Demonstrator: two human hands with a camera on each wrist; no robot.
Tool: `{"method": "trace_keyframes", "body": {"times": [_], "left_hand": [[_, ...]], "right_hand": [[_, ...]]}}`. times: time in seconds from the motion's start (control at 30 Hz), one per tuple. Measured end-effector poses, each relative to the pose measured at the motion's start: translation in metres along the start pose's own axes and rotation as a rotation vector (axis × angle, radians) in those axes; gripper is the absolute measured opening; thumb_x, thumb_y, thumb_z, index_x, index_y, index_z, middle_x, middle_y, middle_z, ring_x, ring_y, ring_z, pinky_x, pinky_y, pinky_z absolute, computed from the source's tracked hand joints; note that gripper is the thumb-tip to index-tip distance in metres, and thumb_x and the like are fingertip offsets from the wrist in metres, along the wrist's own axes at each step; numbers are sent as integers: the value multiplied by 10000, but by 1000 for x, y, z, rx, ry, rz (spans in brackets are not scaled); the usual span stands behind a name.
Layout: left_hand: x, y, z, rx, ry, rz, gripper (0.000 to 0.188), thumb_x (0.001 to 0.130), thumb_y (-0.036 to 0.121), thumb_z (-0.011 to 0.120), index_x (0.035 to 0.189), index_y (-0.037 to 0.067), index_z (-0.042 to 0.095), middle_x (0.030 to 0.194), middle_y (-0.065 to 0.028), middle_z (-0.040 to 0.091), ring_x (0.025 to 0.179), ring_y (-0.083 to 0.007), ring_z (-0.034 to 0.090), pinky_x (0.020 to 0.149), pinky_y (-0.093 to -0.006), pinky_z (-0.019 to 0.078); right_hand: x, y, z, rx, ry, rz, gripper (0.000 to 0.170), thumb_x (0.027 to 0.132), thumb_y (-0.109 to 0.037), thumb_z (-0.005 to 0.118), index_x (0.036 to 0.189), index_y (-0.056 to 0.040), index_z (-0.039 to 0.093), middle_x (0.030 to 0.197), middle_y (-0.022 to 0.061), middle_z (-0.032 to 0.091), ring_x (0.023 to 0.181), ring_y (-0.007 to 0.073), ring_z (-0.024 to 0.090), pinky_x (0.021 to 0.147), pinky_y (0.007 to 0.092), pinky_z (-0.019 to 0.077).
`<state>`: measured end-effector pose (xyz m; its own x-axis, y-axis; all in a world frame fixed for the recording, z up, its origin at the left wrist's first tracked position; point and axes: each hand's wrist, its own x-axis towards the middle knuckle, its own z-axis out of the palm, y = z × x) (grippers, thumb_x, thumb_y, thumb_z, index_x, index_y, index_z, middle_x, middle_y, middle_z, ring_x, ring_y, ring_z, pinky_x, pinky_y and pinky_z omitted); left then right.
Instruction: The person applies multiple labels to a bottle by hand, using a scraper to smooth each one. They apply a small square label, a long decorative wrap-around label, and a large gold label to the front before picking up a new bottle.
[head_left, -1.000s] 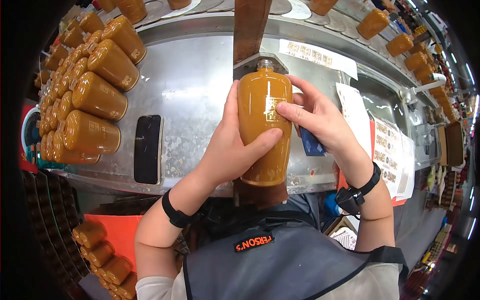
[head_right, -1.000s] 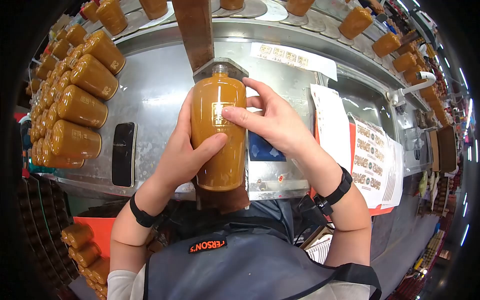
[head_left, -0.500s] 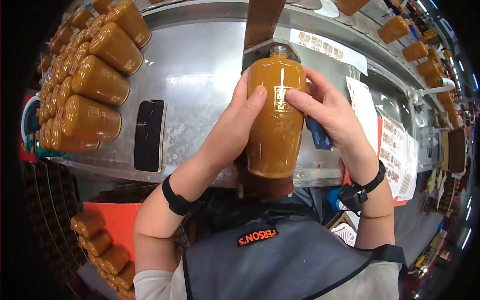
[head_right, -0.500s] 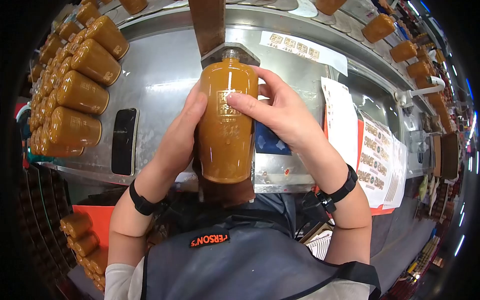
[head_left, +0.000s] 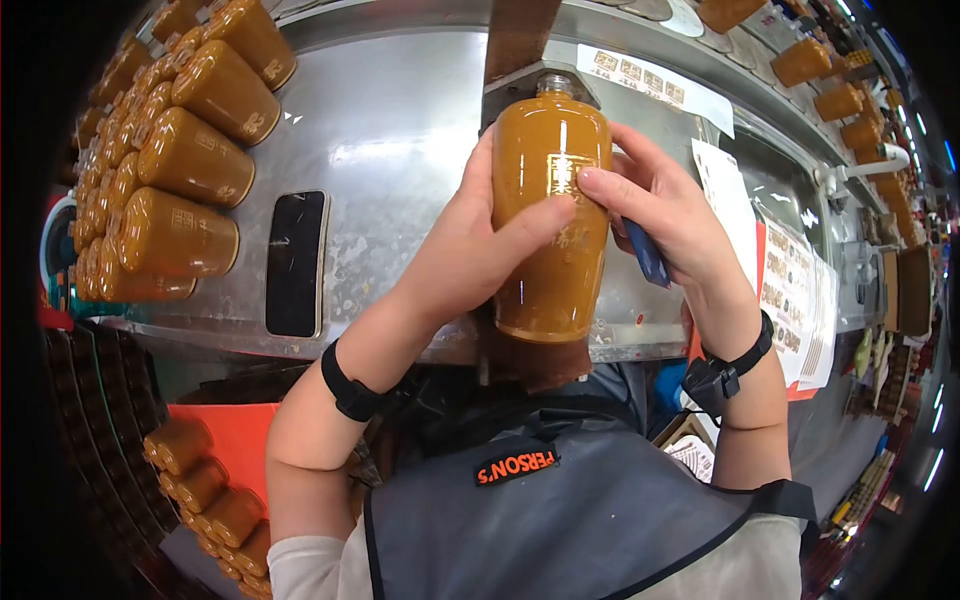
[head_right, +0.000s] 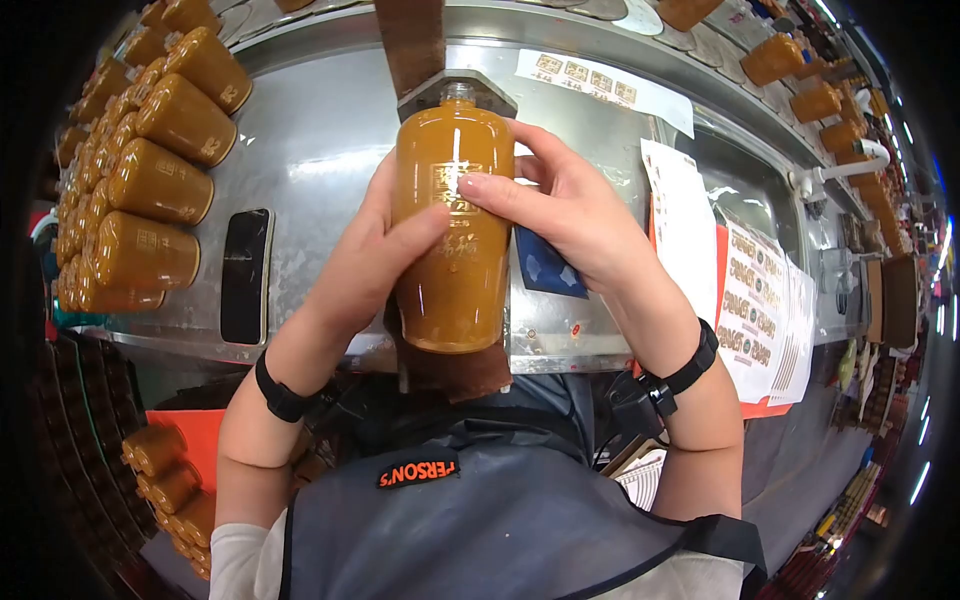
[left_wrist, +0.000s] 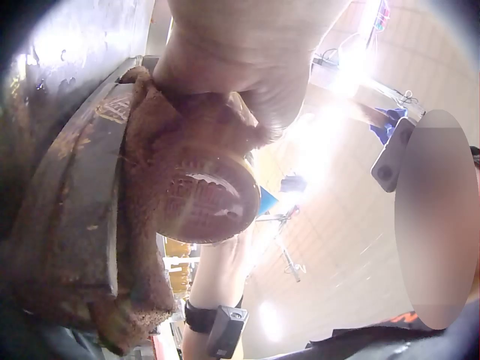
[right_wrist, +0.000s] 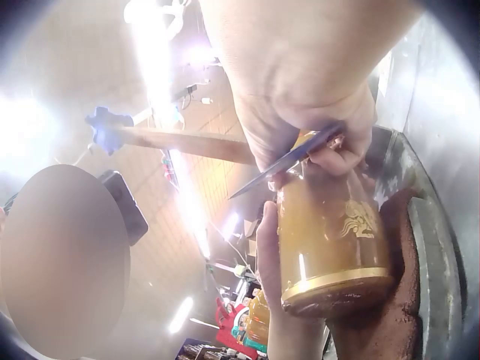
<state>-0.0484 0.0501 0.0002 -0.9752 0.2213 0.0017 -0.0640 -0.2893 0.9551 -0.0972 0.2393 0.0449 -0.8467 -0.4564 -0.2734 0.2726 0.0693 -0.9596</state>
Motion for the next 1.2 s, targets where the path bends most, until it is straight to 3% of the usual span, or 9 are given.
{"method": "trace_keyframes", "body": {"times": [0.1, 0.23, 0.3, 0.33, 0.57, 0.63, 0.8, 0.93, 1.2], "left_hand": [[2, 4, 0, -202, 17, -60, 701, 984, 256, 573, 1519, 3, 199, 1411, -138, 450, 1294, -209, 473, 1063, -339, 412], [1, 7, 2, -139, 27, -111, 642, 1004, 280, 522, 1507, 7, 229, 1399, -137, 464, 1277, -212, 490, 1055, -340, 419], [1, 9, 4, -136, 48, -145, 629, 996, 266, 548, 1491, 10, 255, 1383, -135, 480, 1258, -208, 506, 1046, -343, 429], [0, 10, 5, -129, 42, -147, 629, 996, 266, 548, 1491, 10, 255, 1383, -135, 480, 1258, -208, 506, 1046, -343, 429], [2, 7, 9, -63, 80, -132, 632, 983, 286, 591, 1469, 17, 289, 1367, -128, 493, 1238, -188, 515, 1031, -331, 440], [1, 7, 9, -63, 84, -125, 631, 985, 298, 590, 1467, 20, 293, 1366, -127, 494, 1237, -185, 515, 1030, -328, 439], [0, 7, -5, -279, 13, -245, 694, 994, 321, 574, 1517, 23, 227, 1403, -131, 469, 1301, -198, 464, 1079, -334, 390], [-5, 3, -2, -171, -7, -92, 662, 1007, 366, 507, 1523, 35, 256, 1475, -136, 417, 1340, -215, 441, 1092, -350, 383], [-6, 0, -2, 29, -32, -32, 892, 878, 228, 736, 1533, 16, 169, 1408, -130, 454, 1296, -204, 467, 1076, -361, 408]], "right_hand": [[3, 3, -3, 40, 9, 13, 745, 875, -280, 767, 1437, 51, 408, 1099, 124, 667, 1039, 148, 625, 924, 266, 473], [4, 4, -6, 60, -9, 35, 775, 859, -325, 783, 1428, 51, 416, 1113, 123, 653, 1033, 153, 623, 919, 261, 472], [7, 14, -4, -24, -3, -63, 707, 885, -243, 757, 1461, -23, 410, 1132, 86, 649, 975, 109, 612, 825, 246, 497], [5, 10, -7, -3, -36, -20, 747, 863, -229, 779, 1465, -8, 396, 1221, 136, 619, 1147, 179, 586, 981, 298, 461], [6, 14, -8, 7, -46, -43, 744, 866, -204, 768, 1471, -2, 386, 1248, 143, 602, 1129, 168, 589, 966, 288, 467], [6, 15, -6, 15, -8, -70, 830, 814, -336, 816, 1431, 46, 414, 1137, 127, 630, 1044, 162, 620, 914, 266, 474], [4, 10, -10, 6, -39, -36, 818, 838, -313, 795, 1450, 50, 392, 1148, 135, 634, 1067, 170, 615, 931, 275, 466], [0, 6, -10, 21, -56, 6, 822, 847, -287, 791, 1479, 26, 369, 1178, 150, 618, 1092, 176, 604, 940, 279, 462], [0, 5, -7, 14, -65, -27, 840, 803, -185, 826, 1479, 17, 370, 1196, 147, 593, 1094, 182, 603, 934, 289, 473]]}}
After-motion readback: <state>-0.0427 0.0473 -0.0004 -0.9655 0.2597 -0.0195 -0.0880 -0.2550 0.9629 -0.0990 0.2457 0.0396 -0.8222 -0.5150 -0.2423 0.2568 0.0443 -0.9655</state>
